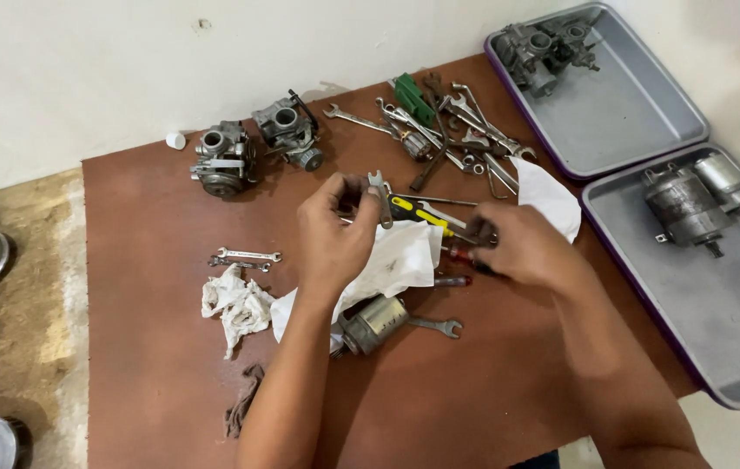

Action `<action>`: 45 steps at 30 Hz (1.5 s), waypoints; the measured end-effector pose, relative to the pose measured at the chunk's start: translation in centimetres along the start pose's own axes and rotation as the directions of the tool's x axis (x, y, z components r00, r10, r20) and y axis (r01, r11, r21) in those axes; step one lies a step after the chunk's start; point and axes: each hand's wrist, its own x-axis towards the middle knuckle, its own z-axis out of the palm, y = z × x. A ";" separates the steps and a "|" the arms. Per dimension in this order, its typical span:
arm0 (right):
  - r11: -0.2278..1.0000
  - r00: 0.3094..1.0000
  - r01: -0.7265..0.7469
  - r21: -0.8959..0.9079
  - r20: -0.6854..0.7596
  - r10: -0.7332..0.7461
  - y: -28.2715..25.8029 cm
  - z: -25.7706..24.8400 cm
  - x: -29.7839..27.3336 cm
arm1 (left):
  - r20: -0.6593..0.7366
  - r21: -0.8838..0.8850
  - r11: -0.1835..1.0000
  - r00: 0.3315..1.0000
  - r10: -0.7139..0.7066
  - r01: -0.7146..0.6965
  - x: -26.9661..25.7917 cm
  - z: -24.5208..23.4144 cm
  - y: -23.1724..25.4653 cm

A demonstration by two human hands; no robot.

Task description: The person cleans a small metal part with a white cloth, then uses a screwdriver to unscrew and disassemble a cylindrical metal component on a workbench. They continue to manipulate the disassembled parts and tools throughout the video.

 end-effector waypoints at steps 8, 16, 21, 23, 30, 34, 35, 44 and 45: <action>0.609 0.946 0.282 0.741 -0.320 -0.049 0.3 1.6 1.1 | 0.011 0.122 0.989 0.997 0.079 -0.080 -0.6 0.7 1.0; 0.227 0.887 0.460 0.858 -0.439 -0.141 -2.7 2.0 2.6 | 0.018 0.268 0.935 0.972 0.236 -0.232 -0.9 1.2 0.6; 0.336 0.843 0.527 0.781 -0.531 -0.090 -2.9 2.6 3.1 | 0.028 0.483 0.782 0.900 0.436 -0.394 -1.2 2.1 0.2; 0.395 0.833 0.528 0.752 -0.549 -0.069 -3.4 2.7 2.8 | 0.034 0.516 0.733 0.865 0.501 -0.444 -1.3 2.4 0.3; 0.511 0.827 0.497 0.701 -0.561 -0.035 -4.2 3.6 2.7 | 0.071 0.605 0.586 0.769 0.635 -0.540 -1.3 2.8 0.0; 0.522 0.832 0.479 0.705 -0.554 -0.015 -4.6 3.9 2.7 | 0.073 0.622 0.546 0.735 0.674 -0.562 -1.4 2.9 0.3; 0.530 0.835 0.463 0.711 -0.551 0.010 -4.7 3.8 2.7 | 0.083 0.639 0.512 0.713 0.696 -0.574 -1.5 3.0 0.5; 0.601 0.813 0.477 0.641 -0.582 -0.025 -4.2 3.9 2.7 | 0.109 0.663 0.437 0.655 0.747 -0.608 -1.8 3.6 0.2; 0.581 0.818 0.483 0.655 -0.574 -0.033 -4.0 4.1 2.8 | 0.114 0.667 0.425 0.647 0.754 -0.612 -1.9 3.7 0.4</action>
